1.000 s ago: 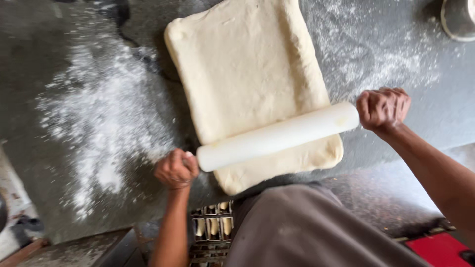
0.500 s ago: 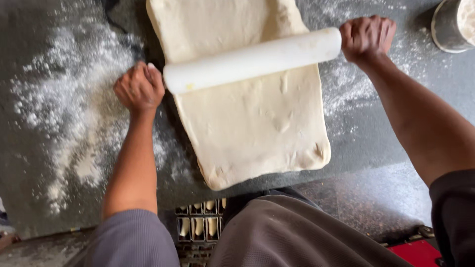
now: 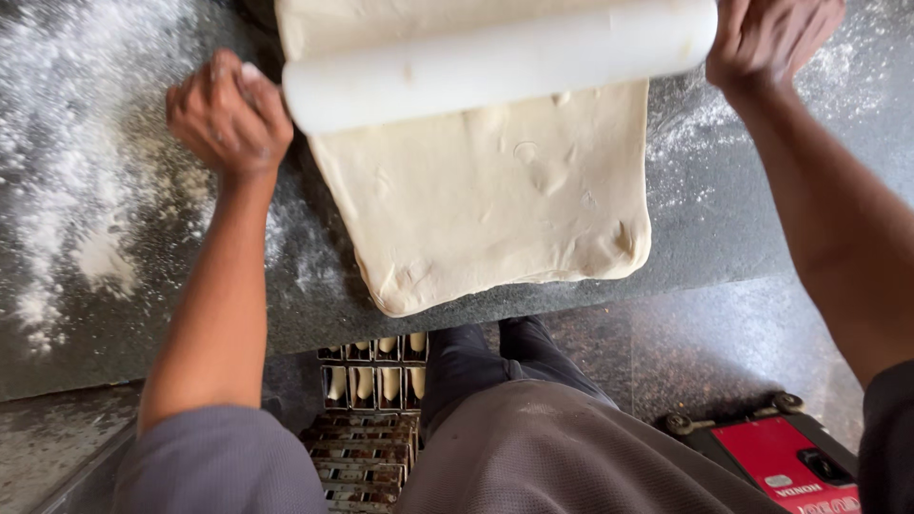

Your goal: The person sprinkles flour onto a stone countertop, places a slab of dough on the floured surface, and uses a large white rolling pin to flatten and stretch it.

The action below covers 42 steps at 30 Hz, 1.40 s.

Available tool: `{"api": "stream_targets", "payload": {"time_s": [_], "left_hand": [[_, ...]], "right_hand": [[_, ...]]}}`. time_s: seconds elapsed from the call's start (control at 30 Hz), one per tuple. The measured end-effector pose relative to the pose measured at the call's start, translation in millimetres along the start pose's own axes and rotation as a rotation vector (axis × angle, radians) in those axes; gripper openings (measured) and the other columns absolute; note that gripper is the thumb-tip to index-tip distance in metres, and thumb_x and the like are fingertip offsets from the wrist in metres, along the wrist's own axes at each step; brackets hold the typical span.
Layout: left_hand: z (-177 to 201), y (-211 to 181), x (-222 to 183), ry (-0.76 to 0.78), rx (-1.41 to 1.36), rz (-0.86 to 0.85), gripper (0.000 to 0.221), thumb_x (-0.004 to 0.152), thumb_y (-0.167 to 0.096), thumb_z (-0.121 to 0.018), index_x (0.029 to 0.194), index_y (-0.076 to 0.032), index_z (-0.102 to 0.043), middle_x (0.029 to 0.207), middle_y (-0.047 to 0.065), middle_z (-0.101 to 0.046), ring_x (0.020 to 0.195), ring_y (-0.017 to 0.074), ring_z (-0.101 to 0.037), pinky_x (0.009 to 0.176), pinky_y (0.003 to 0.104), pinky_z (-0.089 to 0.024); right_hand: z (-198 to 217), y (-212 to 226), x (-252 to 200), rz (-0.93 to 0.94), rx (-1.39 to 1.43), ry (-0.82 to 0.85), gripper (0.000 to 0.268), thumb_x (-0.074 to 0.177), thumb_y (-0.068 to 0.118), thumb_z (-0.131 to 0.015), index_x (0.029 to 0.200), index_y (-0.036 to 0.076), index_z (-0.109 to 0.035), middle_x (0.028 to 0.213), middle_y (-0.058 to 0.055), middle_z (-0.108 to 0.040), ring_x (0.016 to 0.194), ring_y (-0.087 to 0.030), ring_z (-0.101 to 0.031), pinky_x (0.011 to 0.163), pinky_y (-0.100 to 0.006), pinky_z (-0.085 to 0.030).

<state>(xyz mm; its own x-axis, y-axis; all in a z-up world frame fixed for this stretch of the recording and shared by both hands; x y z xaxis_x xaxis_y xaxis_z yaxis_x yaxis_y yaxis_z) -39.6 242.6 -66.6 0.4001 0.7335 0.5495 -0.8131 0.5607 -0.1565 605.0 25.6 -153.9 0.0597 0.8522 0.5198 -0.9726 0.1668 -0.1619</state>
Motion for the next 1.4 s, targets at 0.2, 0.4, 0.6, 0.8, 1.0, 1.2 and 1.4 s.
{"api": "stream_targets", "payload": {"time_s": [0.2, 0.4, 0.6, 0.8, 1.0, 1.2, 1.4], "left_hand": [[117, -86, -79, 0.226, 0.010, 0.152, 0.035, 0.092, -0.038, -0.043, 0.069, -0.016, -0.057, 0.051, 0.003, -0.038, 0.047, 0.0203, -0.031, 0.064, 0.044, -0.041], [133, -85, -124, 0.278, -0.043, 0.163, 0.033, 0.100, -0.027, -0.051, 0.076, -0.007, -0.063, 0.059, 0.008, -0.051, 0.051, 0.0281, -0.050, 0.060, 0.044, -0.045], [145, -97, -113, 0.286, -0.061, 0.151, 0.036, 0.106, -0.029, -0.046, 0.083, -0.008, -0.064, 0.071, 0.010, -0.062, 0.058, 0.0236, -0.057, 0.060, 0.039, -0.045], [101, -64, -88, 0.199, -0.099, 0.072, 0.046, 0.103, -0.034, -0.042, 0.067, -0.009, -0.057, 0.055, 0.007, -0.054, 0.044, 0.0217, -0.045, 0.047, 0.038, -0.033], [41, -28, 27, -0.007, -0.100, -0.090, 0.042, 0.106, -0.030, -0.043, 0.075, -0.005, -0.059, 0.056, 0.005, -0.049, 0.045, 0.0196, -0.037, 0.048, 0.037, -0.026], [-40, 27, 105, -0.053, -0.031, -0.170, 0.024, 0.098, -0.020, -0.049, 0.078, -0.010, -0.058, 0.064, 0.003, -0.049, 0.053, 0.0184, -0.037, 0.057, 0.038, -0.034], [-42, 17, 61, -0.453, 0.272, -0.245, 0.025, 0.103, -0.024, -0.047, 0.093, -0.014, -0.067, 0.067, 0.002, -0.056, 0.057, 0.0192, -0.050, 0.060, 0.036, -0.043]], "right_hand": [[162, 62, -31, 0.024, 0.171, 0.109, 0.016, 0.102, 0.018, -0.054, 0.097, 0.008, -0.066, 0.092, -0.011, -0.062, 0.092, -0.025, -0.056, 0.089, -0.045, -0.043], [210, 80, -58, 0.094, 0.130, -0.071, 0.029, 0.109, 0.017, -0.049, 0.090, 0.007, -0.069, 0.086, -0.009, -0.068, 0.081, -0.025, -0.062, 0.086, -0.040, -0.047], [201, 73, -60, -0.133, 0.300, 0.397, 0.042, 0.102, 0.021, -0.049, 0.061, 0.014, -0.055, 0.054, -0.001, -0.046, 0.043, -0.017, -0.031, 0.056, -0.037, -0.034], [166, 58, -36, -0.050, 0.344, 0.283, 0.048, 0.104, 0.029, -0.043, 0.059, 0.016, -0.052, 0.052, 0.002, -0.043, 0.042, -0.015, -0.029, 0.053, -0.035, -0.031], [86, 49, 68, 0.141, 0.185, 0.119, 0.037, 0.106, 0.031, -0.045, 0.073, 0.015, -0.054, 0.065, -0.004, -0.046, 0.061, -0.021, -0.038, 0.069, -0.041, -0.038], [-42, 8, 155, -0.248, -0.002, 0.580, 0.047, 0.113, 0.041, -0.036, 0.079, 0.015, -0.055, 0.073, -0.007, -0.049, 0.071, -0.024, -0.041, 0.087, -0.042, -0.039], [-5, 0, 42, -0.004, 0.039, 0.311, 0.038, 0.120, 0.035, -0.044, 0.092, 0.012, -0.057, 0.087, -0.009, -0.056, 0.083, -0.028, -0.053, 0.099, -0.048, -0.043]]}}
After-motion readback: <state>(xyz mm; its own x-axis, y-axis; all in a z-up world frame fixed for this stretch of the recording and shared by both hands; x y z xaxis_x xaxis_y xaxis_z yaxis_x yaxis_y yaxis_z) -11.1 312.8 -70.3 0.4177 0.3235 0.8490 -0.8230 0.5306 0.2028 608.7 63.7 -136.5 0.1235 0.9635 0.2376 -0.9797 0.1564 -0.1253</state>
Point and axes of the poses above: each hand's wrist, its own x-axis towards the middle knuckle, its own z-axis out of the back of the hand, y = z × x, the point moved 3 cm from there along x, towards the middle knuckle
